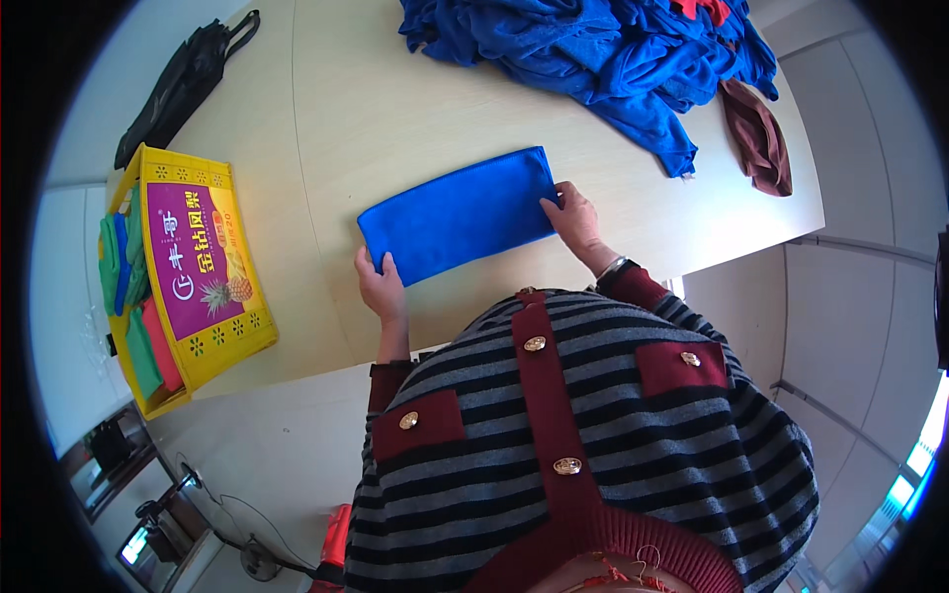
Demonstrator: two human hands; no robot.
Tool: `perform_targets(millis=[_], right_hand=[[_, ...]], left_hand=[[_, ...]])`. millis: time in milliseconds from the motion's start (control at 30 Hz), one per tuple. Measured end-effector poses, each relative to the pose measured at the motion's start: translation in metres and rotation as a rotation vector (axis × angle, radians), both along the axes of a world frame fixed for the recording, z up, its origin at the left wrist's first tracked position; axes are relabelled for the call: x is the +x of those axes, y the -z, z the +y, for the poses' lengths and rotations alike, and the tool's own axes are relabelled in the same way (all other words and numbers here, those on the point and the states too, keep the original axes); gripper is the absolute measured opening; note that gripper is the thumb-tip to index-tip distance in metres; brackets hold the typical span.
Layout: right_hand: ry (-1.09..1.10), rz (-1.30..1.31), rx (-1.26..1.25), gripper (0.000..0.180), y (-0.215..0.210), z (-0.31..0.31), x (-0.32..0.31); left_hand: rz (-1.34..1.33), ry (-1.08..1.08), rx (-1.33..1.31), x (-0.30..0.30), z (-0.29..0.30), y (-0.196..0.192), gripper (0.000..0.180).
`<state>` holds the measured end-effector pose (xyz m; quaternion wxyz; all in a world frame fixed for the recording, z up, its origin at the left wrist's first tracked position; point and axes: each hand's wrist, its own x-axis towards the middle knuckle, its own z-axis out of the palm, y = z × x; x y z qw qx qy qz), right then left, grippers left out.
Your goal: Fold pieces of blue and brown cloth on a workbench and place them into bins.
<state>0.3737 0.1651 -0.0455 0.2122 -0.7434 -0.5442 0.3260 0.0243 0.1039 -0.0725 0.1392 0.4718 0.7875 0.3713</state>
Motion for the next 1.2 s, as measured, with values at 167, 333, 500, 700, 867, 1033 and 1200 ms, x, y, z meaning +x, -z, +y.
perform_targets(millis=[167,333,500,700,867,1033,1200], right_hand=[[-0.025,-0.197,0.221,0.028,0.012,-0.015,-0.005],[-0.09,-0.345,0.317,0.022,0.02,-0.023,-0.001],[-0.174,-0.384,0.368,0.02,0.02,-0.032,0.004],[-0.095,-0.381,0.441,0.03,0.008,-0.03,0.015],[-0.531,-0.281,0.626,0.055,-0.027,-0.01,-0.034],[-0.688,-0.441,0.484,0.062,-0.013,-0.005,-0.052],[-0.66,-0.55,0.36,0.065,0.0,-0.008,-0.033]], left_hand=[[0.198,-0.019,-0.039,0.02,-0.01,-0.009,0.04],[0.265,-0.011,-0.029,0.018,-0.018,-0.005,0.039],[0.318,-0.015,-0.031,0.014,-0.026,0.0,0.04],[0.311,-0.058,-0.129,0.012,-0.029,-0.015,0.042],[0.627,0.412,0.067,0.034,0.003,-0.043,0.057],[0.66,0.516,-0.14,0.061,0.013,-0.028,0.062],[0.64,0.52,-0.127,0.06,0.018,-0.028,0.064]])
